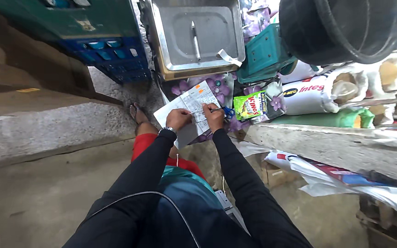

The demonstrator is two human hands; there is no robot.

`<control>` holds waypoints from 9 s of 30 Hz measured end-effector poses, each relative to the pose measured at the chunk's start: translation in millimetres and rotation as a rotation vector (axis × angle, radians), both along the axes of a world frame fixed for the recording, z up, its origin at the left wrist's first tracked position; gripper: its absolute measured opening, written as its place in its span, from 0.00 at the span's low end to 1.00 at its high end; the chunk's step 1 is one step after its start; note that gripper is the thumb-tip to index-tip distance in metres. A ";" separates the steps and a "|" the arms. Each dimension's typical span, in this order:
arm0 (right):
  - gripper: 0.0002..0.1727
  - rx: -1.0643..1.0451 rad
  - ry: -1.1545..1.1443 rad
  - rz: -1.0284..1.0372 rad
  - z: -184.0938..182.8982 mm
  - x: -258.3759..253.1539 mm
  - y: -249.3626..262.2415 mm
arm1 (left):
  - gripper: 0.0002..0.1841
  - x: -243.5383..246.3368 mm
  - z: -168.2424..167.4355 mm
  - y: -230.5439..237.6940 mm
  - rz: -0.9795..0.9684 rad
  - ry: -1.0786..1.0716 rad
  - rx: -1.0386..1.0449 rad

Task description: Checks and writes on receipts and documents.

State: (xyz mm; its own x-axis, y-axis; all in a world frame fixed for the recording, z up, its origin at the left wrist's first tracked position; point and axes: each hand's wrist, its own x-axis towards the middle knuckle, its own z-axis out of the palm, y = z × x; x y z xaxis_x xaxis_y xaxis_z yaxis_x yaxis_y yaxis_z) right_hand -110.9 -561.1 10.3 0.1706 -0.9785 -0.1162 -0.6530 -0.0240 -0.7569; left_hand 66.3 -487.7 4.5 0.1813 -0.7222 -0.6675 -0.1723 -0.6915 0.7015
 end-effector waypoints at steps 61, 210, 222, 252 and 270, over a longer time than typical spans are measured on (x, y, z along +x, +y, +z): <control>0.11 0.446 -0.389 1.019 178.0 107.7 128.4 | 0.12 77.1 193.3 243.1 0.338 -0.145 -0.550; 0.16 0.035 -0.673 0.404 272.3 397.9 337.0 | 0.11 403.8 262.0 343.6 0.027 -0.994 -0.159; 0.16 0.331 -0.790 -0.070 183.5 278.7 361.9 | 0.21 425.3 248.2 304.9 -0.003 -0.847 -0.023; 0.17 0.159 -0.350 0.049 179.7 217.8 282.0 | 0.13 284.5 254.1 396.5 0.088 -0.421 -1.121; 0.21 0.061 0.237 0.067 159.5 124.7 -136.6 | 0.10 142.5 201.4 126.9 0.273 -0.381 -0.779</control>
State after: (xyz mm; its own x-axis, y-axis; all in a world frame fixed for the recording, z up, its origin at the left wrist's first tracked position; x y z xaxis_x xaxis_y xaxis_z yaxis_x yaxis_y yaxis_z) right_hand 13.9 -697.7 169.8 0.1954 -0.9559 -0.2194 -0.8110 -0.0317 -0.5842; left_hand 208.8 -360.9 206.0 0.5211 -0.8432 0.1320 -0.3883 -0.0965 0.9165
